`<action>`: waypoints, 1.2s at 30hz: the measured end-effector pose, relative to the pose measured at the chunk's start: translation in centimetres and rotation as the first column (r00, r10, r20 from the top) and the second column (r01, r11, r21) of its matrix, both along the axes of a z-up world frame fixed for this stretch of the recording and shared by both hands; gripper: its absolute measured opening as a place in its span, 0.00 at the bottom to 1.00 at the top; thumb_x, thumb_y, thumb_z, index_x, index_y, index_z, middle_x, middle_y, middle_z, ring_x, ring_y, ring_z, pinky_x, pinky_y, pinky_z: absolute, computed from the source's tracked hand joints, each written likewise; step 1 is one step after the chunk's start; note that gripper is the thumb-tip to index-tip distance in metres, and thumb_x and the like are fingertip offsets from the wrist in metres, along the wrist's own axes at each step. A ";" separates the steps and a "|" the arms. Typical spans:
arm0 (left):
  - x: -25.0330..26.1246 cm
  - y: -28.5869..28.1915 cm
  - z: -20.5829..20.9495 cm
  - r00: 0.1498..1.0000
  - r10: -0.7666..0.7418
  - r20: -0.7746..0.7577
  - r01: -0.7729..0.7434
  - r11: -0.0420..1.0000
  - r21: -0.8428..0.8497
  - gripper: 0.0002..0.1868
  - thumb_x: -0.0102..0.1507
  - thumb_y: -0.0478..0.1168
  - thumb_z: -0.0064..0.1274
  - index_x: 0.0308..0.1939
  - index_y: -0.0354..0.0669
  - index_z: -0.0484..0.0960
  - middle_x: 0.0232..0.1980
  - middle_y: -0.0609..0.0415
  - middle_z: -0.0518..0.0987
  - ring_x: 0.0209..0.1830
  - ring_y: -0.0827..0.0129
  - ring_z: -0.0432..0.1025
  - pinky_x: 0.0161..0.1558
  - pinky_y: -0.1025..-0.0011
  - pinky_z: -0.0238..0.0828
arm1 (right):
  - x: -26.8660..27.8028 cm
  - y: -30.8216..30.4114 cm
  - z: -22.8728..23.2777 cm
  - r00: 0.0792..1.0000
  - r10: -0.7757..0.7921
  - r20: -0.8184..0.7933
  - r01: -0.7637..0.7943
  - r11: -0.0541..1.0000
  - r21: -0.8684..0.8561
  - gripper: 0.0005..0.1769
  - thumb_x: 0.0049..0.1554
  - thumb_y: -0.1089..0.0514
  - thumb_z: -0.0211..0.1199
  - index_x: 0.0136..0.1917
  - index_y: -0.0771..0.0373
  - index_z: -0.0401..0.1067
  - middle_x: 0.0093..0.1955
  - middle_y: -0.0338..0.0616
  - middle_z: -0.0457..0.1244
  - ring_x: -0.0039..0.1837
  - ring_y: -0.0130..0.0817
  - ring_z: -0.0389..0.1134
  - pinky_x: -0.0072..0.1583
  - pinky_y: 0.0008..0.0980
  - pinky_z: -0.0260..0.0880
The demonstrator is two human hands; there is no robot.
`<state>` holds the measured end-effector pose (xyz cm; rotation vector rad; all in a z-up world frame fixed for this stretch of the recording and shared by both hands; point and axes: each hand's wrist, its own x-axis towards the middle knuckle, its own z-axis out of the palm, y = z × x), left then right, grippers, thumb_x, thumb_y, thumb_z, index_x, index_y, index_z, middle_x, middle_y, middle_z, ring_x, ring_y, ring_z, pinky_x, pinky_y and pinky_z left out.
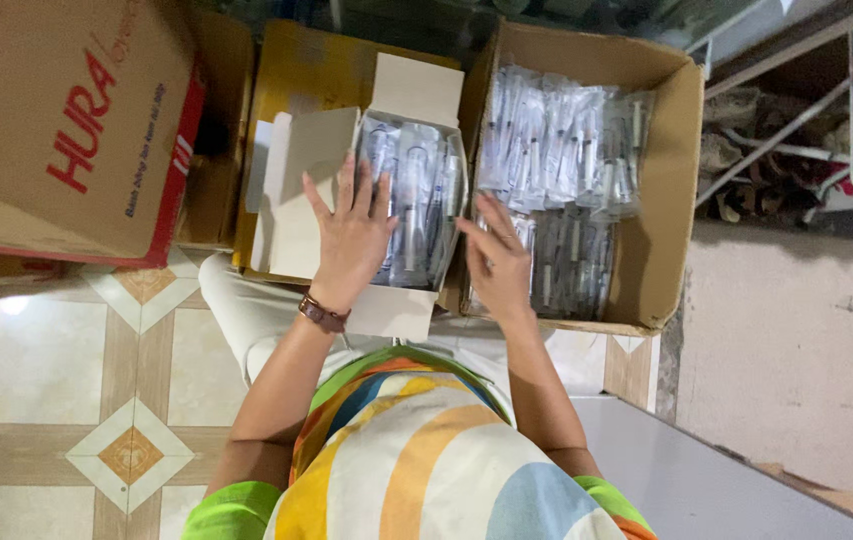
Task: The person sits on the floor and transfers individually wrapped syringes from a smaller white box into a larger brown cardboard box. They pick up the syringes by hand and arrange them in rows inside the larger box.
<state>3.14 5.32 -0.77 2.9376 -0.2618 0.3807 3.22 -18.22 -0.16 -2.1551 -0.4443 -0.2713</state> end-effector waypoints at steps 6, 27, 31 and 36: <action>-0.2 -2.0 -0.6 0.995 0.095 -0.021 -0.094 0.994 0.048 0.34 0.67 0.53 0.54 0.72 0.38 0.73 0.74 0.31 0.68 0.84 0.46 0.44 0.68 0.20 0.20 | 1.4 -8.2 -2.3 0.951 -0.275 -0.142 0.272 0.961 -0.042 0.16 0.59 0.68 0.61 0.59 0.57 0.78 0.67 0.51 0.68 0.59 0.43 0.75 0.52 0.33 0.74; -1.4 -8.9 0.6 0.963 -0.269 -0.033 0.238 0.898 -0.369 0.22 0.67 0.42 0.56 0.65 0.42 0.78 0.74 0.37 0.64 0.82 0.44 0.48 0.76 0.33 0.34 | 6.1 -13.5 -25.0 0.748 -0.211 -0.629 -0.302 0.736 -0.606 0.30 0.59 0.46 0.62 0.67 0.68 0.67 0.56 0.68 0.68 0.61 0.60 0.70 0.62 0.51 0.69; -1.2 -8.8 0.4 0.963 -0.267 -0.050 0.230 0.900 -0.371 0.23 0.66 0.41 0.56 0.65 0.42 0.78 0.74 0.37 0.65 0.82 0.44 0.48 0.77 0.34 0.33 | 7.5 -12.6 -24.6 0.691 -0.286 -0.664 -0.283 0.738 -0.613 0.33 0.58 0.41 0.63 0.63 0.71 0.68 0.56 0.67 0.68 0.61 0.59 0.69 0.61 0.50 0.69; -1.2 -8.8 0.4 0.965 -0.259 -0.035 0.229 0.903 -0.364 0.22 0.65 0.41 0.56 0.64 0.42 0.79 0.74 0.37 0.65 0.81 0.45 0.49 0.77 0.35 0.34 | 8.1 -10.6 -24.5 0.749 -0.378 -0.543 -0.213 0.640 -0.738 0.41 0.54 0.33 0.64 0.62 0.73 0.69 0.57 0.63 0.68 0.60 0.52 0.72 0.60 0.45 0.73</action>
